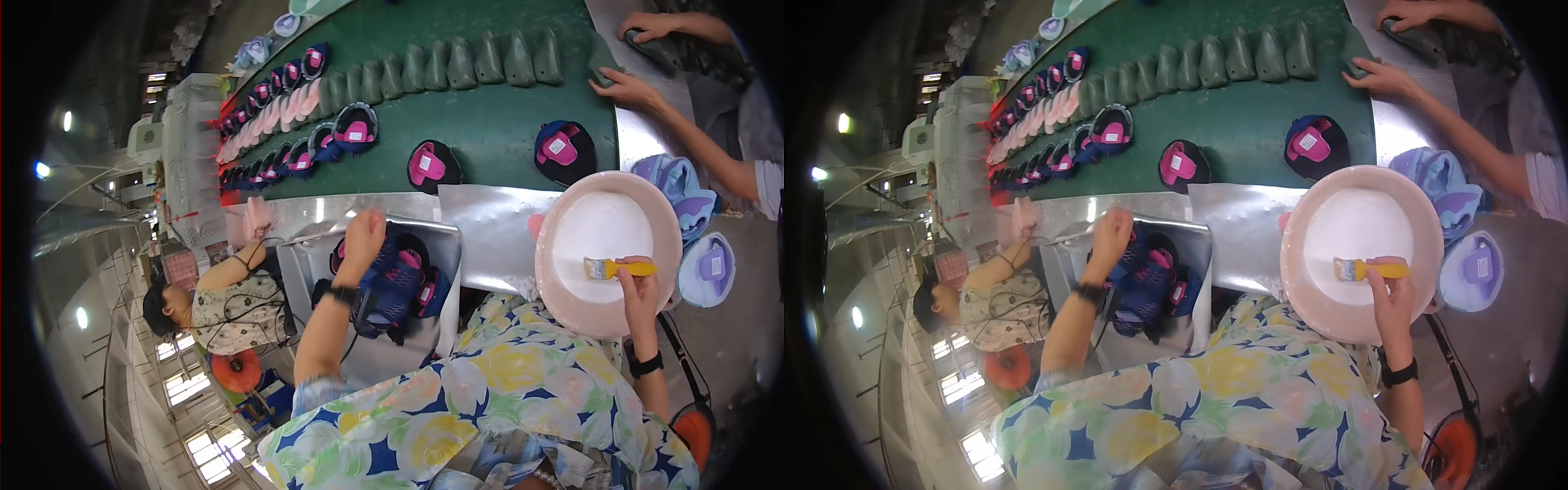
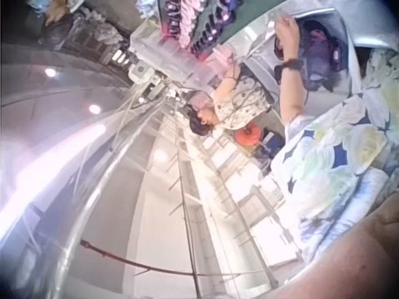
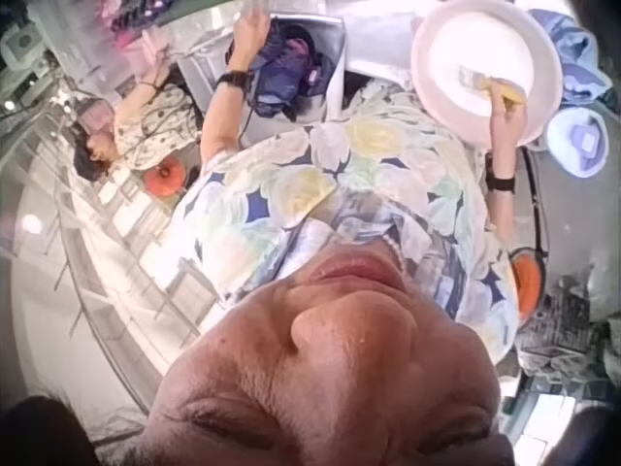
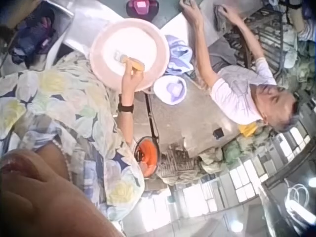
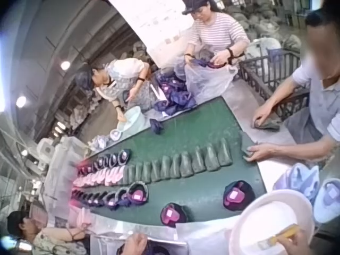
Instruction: Applying glue to the inner surface of shoe uppers using a brush on a production line.
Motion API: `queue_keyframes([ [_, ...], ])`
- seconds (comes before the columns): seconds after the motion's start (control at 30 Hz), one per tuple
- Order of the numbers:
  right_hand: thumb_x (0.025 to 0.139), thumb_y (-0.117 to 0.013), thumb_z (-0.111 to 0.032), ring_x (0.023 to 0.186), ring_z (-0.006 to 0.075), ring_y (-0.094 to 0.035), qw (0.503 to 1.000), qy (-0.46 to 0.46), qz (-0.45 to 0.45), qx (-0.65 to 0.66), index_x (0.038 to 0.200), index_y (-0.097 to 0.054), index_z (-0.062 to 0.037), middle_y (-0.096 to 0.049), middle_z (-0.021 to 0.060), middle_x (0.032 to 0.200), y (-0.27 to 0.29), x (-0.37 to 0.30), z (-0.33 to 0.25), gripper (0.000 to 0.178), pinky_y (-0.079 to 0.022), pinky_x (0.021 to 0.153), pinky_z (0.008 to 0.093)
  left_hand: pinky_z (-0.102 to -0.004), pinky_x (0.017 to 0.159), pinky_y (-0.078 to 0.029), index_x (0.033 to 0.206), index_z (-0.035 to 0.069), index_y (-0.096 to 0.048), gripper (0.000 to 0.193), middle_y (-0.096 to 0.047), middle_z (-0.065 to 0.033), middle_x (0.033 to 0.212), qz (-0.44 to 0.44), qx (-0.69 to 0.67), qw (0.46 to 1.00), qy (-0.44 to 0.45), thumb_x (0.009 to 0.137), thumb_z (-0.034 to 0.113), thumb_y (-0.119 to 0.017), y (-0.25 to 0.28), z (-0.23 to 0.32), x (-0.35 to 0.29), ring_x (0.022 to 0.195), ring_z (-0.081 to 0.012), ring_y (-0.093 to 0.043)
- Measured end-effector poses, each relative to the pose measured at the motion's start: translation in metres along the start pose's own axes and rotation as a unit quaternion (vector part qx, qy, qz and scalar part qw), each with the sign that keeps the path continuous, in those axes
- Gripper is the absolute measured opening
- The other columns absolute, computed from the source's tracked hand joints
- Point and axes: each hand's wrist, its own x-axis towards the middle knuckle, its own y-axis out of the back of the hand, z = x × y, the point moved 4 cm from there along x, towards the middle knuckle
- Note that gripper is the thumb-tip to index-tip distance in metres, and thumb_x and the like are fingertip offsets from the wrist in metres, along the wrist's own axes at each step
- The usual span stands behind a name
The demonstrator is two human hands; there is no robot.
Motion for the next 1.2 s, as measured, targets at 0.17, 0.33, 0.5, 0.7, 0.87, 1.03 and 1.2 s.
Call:
queue_keyframes([
  [0.17, 0.095, -0.062, -0.005, 0.093, 0.0148, -0.064, 0.998, -0.061, 0.000, 0.024, 0.104, -0.059, 0.0025, -0.063, 0.0080, 0.100, -0.023, -0.002, 0.002, 0.012, -0.054, 0.082, 0.0277, -0.0410, 0.101, -0.045, 0.122, -0.007, -0.062, 0.091, -0.060, -0.0284, 0.127, -0.073, -0.147, 0.957, 0.241, 0.066, 0.062, -0.080, -0.104, -0.092, 0.129, 0.122, -0.0344, -0.057],
  [0.33, 0.094, -0.065, -0.008, 0.085, 0.0149, -0.065, 0.998, -0.046, 0.024, -0.035, 0.101, -0.062, 0.0029, -0.063, 0.0073, 0.098, -0.035, 0.005, 0.003, 0.014, -0.053, 0.077, 0.0266, -0.0308, 0.080, -0.049, 0.108, -0.003, -0.049, 0.027, -0.065, -0.0208, 0.110, 0.216, -0.321, 0.920, 0.058, 0.084, -0.002, -0.062, -0.090, -0.005, 0.144, 0.091, -0.0225, -0.063],
  [0.5, 0.094, -0.064, -0.009, 0.077, 0.0201, -0.065, 0.987, 0.049, -0.005, -0.150, 0.099, -0.064, 0.0026, -0.064, 0.0115, 0.096, -0.065, 0.027, -0.013, 0.013, -0.052, 0.070, 0.0276, -0.0572, 0.113, -0.028, 0.104, 0.004, -0.052, 0.041, -0.056, -0.0182, 0.130, 0.018, -0.036, 0.929, -0.369, 0.066, -0.011, -0.052, -0.065, 0.126, 0.011, 0.127, -0.0399, -0.047],
  [0.7, 0.088, -0.064, -0.006, 0.089, 0.0307, -0.063, 0.944, 0.192, -0.093, -0.251, 0.105, -0.060, 0.0000, -0.065, 0.0153, 0.099, -0.087, 0.028, -0.008, 0.018, -0.052, 0.079, 0.0374, -0.0484, 0.110, -0.034, 0.119, 0.002, -0.050, 0.049, -0.051, -0.0203, 0.125, -0.180, -0.241, 0.947, -0.114, 0.073, 0.000, -0.066, -0.099, 0.123, -0.040, 0.131, -0.0379, -0.044],
  [0.87, 0.086, -0.062, -0.004, 0.093, 0.0313, -0.061, 0.903, 0.224, -0.179, -0.320, 0.102, -0.059, -0.0029, -0.065, 0.0142, 0.096, -0.075, 0.013, -0.012, 0.016, -0.049, 0.083, 0.0403, -0.0451, 0.091, -0.049, 0.120, 0.000, -0.056, 0.045, -0.055, -0.0222, 0.114, -0.015, 0.158, 0.968, -0.192, 0.079, 0.014, -0.069, -0.126, 0.150, -0.018, 0.096, -0.0391, -0.059],
  [1.03, 0.086, -0.061, -0.004, 0.092, 0.0322, -0.060, 0.926, 0.228, -0.074, -0.291, 0.099, -0.060, -0.0029, -0.064, 0.0141, 0.094, -0.009, 0.003, -0.048, 0.013, -0.049, 0.082, 0.0407, -0.0416, 0.083, -0.052, 0.110, 0.005, -0.067, 0.027, -0.062, -0.0174, 0.096, -0.044, -0.060, 0.966, -0.247, 0.083, 0.002, -0.062, -0.082, 0.160, 0.005, 0.095, -0.0358, -0.062],
  [1.2, 0.091, -0.063, -0.010, 0.086, 0.0302, -0.063, 0.972, 0.187, -0.033, -0.142, 0.098, -0.060, 0.0000, -0.065, 0.0139, 0.095, 0.036, 0.005, -0.073, 0.013, -0.049, 0.078, 0.0370, -0.0321, 0.092, -0.054, 0.138, 0.003, -0.048, 0.047, -0.064, -0.0068, 0.118, -0.205, -0.436, 0.875, -0.048, 0.092, -0.006, -0.053, -0.029, 0.209, -0.018, 0.104, -0.0173, -0.064],
])
